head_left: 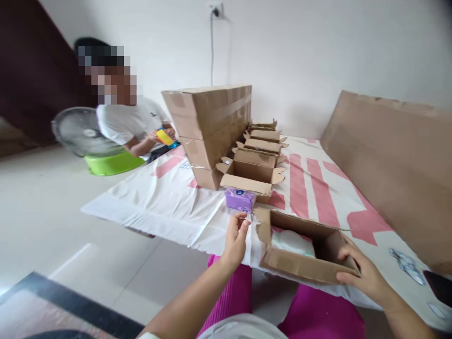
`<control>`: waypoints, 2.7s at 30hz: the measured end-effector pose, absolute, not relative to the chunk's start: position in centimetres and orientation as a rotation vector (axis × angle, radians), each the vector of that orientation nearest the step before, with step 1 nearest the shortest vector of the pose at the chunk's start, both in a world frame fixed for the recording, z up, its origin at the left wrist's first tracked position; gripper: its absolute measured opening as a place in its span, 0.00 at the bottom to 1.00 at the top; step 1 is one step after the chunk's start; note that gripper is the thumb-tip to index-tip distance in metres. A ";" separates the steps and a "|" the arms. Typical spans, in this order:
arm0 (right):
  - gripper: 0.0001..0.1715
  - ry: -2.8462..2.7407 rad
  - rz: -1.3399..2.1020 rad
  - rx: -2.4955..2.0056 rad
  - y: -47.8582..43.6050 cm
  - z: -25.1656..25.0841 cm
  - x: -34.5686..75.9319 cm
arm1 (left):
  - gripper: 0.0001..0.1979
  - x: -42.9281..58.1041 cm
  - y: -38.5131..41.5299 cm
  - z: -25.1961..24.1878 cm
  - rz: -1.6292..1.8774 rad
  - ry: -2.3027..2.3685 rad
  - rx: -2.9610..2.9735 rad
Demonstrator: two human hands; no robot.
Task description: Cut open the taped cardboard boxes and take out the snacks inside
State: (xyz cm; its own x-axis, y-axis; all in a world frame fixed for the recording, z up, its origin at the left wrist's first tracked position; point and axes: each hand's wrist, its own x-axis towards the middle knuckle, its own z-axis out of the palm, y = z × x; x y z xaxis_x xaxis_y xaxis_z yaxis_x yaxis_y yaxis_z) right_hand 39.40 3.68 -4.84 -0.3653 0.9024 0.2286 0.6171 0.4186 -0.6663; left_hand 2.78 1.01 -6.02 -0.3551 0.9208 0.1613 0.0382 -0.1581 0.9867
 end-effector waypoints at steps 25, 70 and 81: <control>0.27 -2.033 0.742 -1.328 5.2 -8.4 43.1 | 0.22 4.1 1.7 -8.3 1.279 0.936 0.986; 0.41 -2.001 0.910 -1.273 3.9 -6.6 39.7 | 0.07 1.9 2.5 -9.1 1.111 1.280 1.494; 0.42 -2.013 0.925 -1.219 3.9 -6.9 39.7 | 0.18 -17.3 11.0 -4.0 1.112 2.150 1.132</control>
State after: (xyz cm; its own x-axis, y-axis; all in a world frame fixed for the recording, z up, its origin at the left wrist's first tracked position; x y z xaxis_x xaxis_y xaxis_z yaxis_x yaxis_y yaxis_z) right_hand 39.69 3.89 -6.91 -0.3951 0.9083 0.1374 0.4874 0.3340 -0.8068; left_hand -17.27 11.03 -4.00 -0.5525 0.8330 -0.0305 0.4565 0.3330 0.8251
